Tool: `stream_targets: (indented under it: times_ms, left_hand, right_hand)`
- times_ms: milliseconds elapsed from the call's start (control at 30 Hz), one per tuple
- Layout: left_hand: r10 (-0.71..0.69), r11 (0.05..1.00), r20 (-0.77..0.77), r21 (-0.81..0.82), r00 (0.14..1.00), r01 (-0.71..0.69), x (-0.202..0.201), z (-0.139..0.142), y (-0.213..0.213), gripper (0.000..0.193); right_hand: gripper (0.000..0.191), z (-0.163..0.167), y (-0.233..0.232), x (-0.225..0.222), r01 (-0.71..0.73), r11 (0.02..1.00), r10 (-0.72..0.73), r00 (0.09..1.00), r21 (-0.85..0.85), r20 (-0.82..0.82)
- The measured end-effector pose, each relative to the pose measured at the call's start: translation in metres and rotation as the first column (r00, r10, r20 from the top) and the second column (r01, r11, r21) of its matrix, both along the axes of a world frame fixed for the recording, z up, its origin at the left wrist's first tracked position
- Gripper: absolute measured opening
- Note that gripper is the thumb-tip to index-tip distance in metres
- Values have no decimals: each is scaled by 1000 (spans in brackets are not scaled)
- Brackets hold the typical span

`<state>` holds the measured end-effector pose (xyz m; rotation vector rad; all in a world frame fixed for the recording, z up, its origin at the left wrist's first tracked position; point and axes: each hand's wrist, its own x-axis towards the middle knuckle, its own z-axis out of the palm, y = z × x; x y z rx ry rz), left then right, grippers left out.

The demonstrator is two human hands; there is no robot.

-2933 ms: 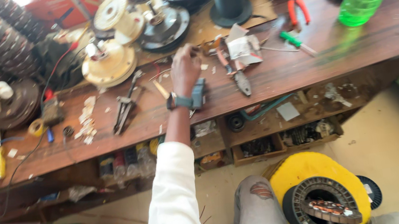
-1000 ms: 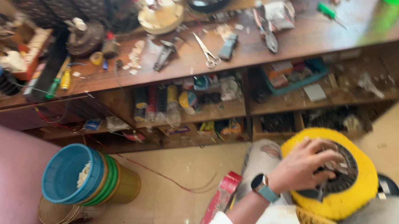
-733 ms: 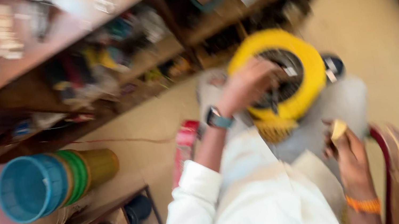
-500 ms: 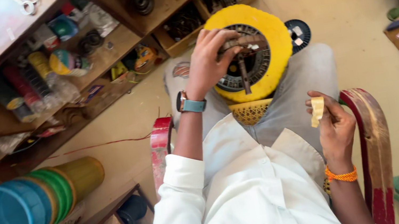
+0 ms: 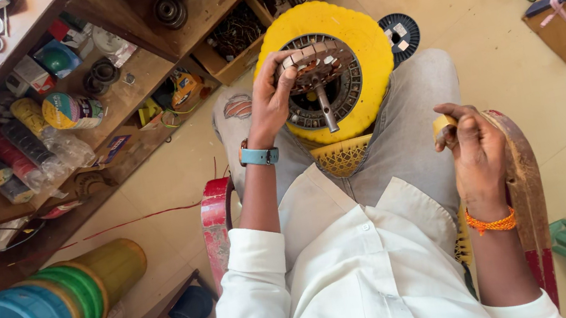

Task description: The person sits in a chair with a motor armature on their lap and uses a screwdriver to work on its commutator segments. They then fit and press a small block against the copper segments by hand, rotating the armature to work around it.

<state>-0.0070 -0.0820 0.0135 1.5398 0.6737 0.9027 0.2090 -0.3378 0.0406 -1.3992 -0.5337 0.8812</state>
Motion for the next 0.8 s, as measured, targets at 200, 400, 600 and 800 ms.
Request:
stream_targets:
  times_ms: [200,400,600,800]
  left_hand:
    - [-90,996,-55,2,994,90,-4,4,12,31]
    - [-89,995,-105,31,990,93,-6,17,14,34]
    - [-32,993,-109,106,994,43,-12,28,9,34]
    - [-53,987,-82,146,995,64,-23,34,9,35]
  right_hand:
    - [22,-6,19,7,45,987,-1,961,155,-276]
    - [25,20,85,-1,-51,969,105,970,241,-217]
    - [26,37,185,-13,-332,928,360,917,172,-174]
    - [19,38,220,-18,-411,907,418,852,92,-314]
